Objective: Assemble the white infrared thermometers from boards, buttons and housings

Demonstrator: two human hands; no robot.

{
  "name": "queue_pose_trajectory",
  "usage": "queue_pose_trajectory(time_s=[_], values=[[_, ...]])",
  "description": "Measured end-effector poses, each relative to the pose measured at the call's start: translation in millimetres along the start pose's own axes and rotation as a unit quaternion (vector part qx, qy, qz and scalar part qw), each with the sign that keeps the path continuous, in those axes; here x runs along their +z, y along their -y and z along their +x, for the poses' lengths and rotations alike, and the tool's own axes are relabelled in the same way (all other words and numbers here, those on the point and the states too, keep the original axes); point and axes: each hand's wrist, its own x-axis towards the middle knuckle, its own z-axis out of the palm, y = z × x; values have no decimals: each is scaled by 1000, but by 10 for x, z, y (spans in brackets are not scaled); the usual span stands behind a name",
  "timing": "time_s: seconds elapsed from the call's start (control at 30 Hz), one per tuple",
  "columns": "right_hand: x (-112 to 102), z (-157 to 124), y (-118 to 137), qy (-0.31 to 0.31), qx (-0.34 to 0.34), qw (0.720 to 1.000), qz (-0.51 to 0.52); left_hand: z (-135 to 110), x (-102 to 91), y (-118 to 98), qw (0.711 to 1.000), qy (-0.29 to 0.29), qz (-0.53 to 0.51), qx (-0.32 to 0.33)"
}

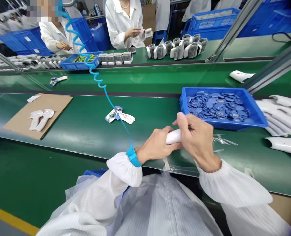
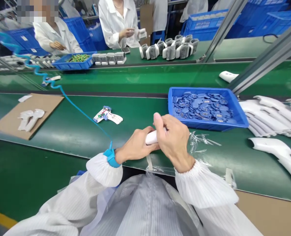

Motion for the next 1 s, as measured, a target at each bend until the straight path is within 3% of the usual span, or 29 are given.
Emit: queue_pose_trajectory(time_s=[0.17,0.3,0.4,0.5,0.57,0.67,0.73,0.83,0.9,1.0], values=[[151,-39,34,-11,23,1000,-4,26,202,-42,991,-43,124,-25],[-21,176,-89,136,44,990,12,-103,17,-5,995,-35,69,-60],[-244,566,-500,172,45,984,-31,-255,-334,111,993,-37,56,-98],[-288,980,-1027,194,12,977,-85,-295,-586,205,990,-55,107,-75],[-205,1169,-1287,229,7,970,-78,-230,-605,206,976,-44,214,-23],[-93,1282,-1447,259,12,964,-65,-87,-471,133,927,32,369,53],[-121,1259,-1426,250,22,966,-60,-28,-383,81,922,50,379,68],[-314,1099,-1248,219,52,973,-41,-18,-365,40,966,-17,259,-3],[-461,925,-1030,218,85,972,-10,-21,-401,20,986,-63,142,-58],[-589,642,-599,262,158,945,119,17,-415,-38,995,-66,18,-76]])
